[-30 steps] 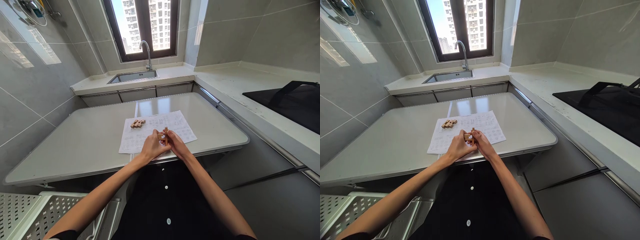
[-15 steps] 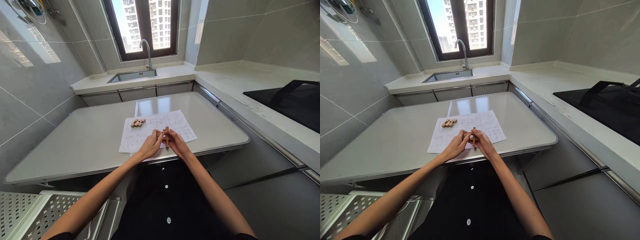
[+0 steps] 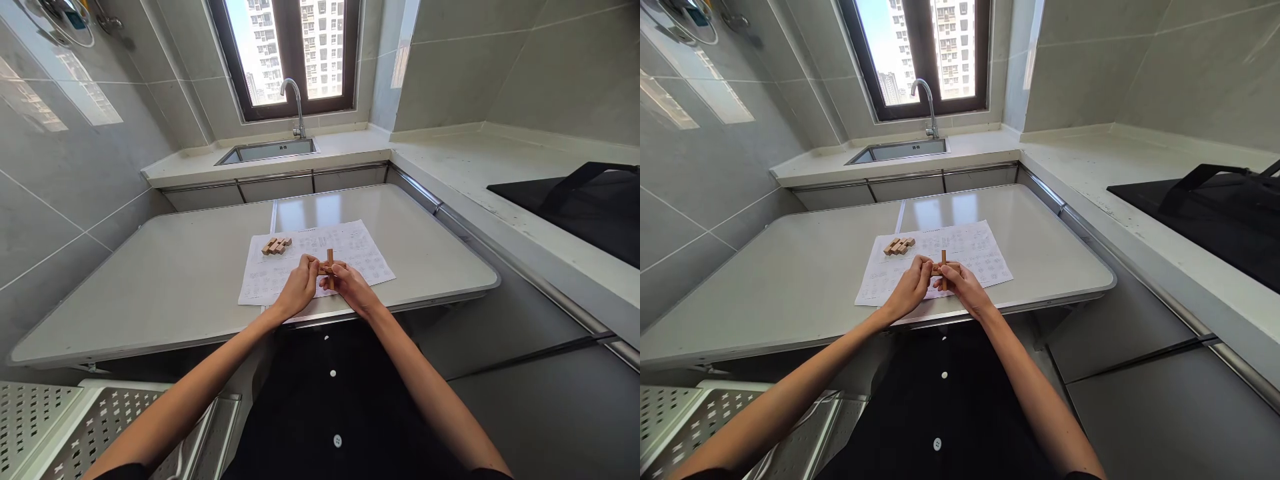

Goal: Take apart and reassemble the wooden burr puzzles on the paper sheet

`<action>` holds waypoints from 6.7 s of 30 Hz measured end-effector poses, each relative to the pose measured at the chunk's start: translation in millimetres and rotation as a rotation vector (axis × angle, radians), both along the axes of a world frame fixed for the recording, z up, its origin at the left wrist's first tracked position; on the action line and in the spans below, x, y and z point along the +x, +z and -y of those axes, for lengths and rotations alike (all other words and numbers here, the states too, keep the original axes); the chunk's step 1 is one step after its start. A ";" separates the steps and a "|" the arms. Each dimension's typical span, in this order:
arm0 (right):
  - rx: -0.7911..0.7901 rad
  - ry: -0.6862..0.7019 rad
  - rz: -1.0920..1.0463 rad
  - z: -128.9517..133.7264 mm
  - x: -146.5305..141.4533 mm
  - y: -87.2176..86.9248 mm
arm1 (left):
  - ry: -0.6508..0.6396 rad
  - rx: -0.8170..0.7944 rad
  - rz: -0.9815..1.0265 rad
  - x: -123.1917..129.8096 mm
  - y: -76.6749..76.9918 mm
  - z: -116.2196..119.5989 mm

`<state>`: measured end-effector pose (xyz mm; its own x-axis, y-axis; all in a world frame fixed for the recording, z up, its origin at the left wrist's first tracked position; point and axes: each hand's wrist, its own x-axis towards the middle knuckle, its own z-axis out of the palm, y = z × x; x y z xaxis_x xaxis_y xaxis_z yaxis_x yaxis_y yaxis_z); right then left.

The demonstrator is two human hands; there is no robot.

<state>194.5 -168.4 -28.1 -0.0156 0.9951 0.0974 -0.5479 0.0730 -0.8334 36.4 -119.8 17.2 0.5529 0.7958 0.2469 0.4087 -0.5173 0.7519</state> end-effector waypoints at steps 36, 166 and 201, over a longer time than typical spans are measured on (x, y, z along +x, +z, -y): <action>-0.103 -0.338 0.477 -38.2 46.3 9.7 | 0.324 0.147 -0.115 -112.8 -16.9 -70.3; 0.263 -0.261 1.089 -12.7 -5.3 -19.0 | -0.049 0.082 -0.196 -93.7 -23.2 -25.7; 0.229 -0.216 0.653 -26.9 -30.3 -17.7 | -0.044 -0.514 0.313 -85.2 -30.1 -23.6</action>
<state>164.2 -141.5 -45.9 0.0533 0.9381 0.3421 0.1025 0.3356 -0.9364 -48.8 -96.2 -13.0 0.5513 0.8343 -0.0066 0.1136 -0.0672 0.9912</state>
